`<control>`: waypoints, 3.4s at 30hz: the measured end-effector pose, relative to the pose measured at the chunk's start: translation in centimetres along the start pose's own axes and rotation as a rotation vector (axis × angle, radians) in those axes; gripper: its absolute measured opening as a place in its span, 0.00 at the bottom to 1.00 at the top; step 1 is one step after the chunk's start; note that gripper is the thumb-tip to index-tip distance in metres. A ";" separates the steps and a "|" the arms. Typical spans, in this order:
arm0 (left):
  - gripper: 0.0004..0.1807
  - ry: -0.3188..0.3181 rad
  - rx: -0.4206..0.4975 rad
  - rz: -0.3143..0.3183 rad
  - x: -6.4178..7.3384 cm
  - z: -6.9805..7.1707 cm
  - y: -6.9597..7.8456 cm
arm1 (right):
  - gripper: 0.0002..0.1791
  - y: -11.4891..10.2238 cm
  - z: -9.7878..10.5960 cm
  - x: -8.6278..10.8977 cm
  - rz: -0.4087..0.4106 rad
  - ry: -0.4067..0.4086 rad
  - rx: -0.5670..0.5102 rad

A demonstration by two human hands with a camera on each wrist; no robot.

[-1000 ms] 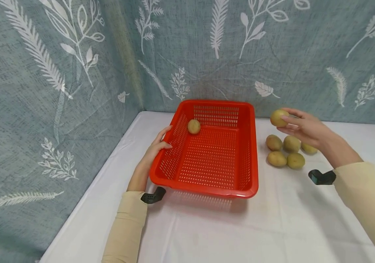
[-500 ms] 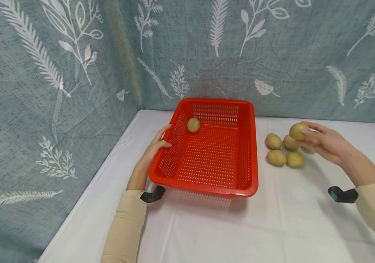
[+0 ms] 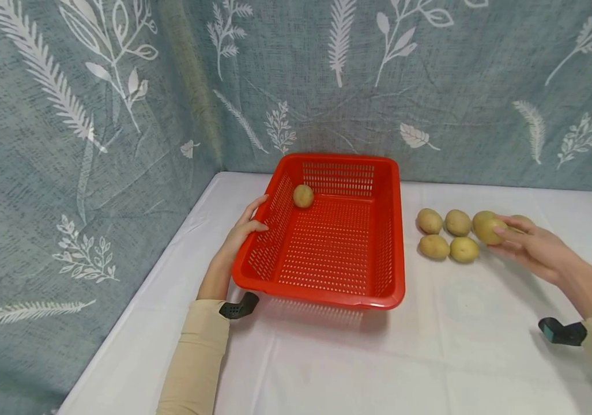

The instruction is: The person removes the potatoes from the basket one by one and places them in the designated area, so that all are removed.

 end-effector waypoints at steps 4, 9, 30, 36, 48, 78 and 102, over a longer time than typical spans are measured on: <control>0.38 -0.003 0.005 0.001 0.0 0.0 0.0 | 0.48 0.9 0.8 0.6 -0.032 0.017 0.009; 0.38 -0.008 0.011 -0.004 0.1 0.0 0.0 | 0.48 1.5 1.1 1.1 -0.065 -0.004 0.043; 0.37 -0.011 0.015 0.000 0.2 -0.2 0.0 | 0.43 1.8 1.3 1.4 -0.115 -0.075 0.478; 0.37 -0.009 0.005 -0.008 0.2 -0.1 0.0 | 0.44 1.9 1.4 1.2 -0.083 -0.034 0.432; 0.37 -0.007 0.011 0.004 0.2 -0.2 -0.1 | 0.49 1.8 1.4 0.9 -0.061 0.042 0.456; 0.38 -0.003 0.009 -0.005 0.1 -0.1 0.0 | 0.33 -1.7 4.0 0.8 -0.072 0.102 0.124; 0.37 0.008 -0.008 0.019 0.2 0.1 -0.2 | 0.52 -6.0 -2.2 -2.9 -0.045 0.018 0.172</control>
Point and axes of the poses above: each hand's wrist, its own x-axis away from the middle knuckle, its own z-axis out of the back of the hand, y = z × x, the point moved 10 cm from there along -x, towards the middle knuckle, and after that the axes turned 10 degrees about z, right-handed, at the moved point
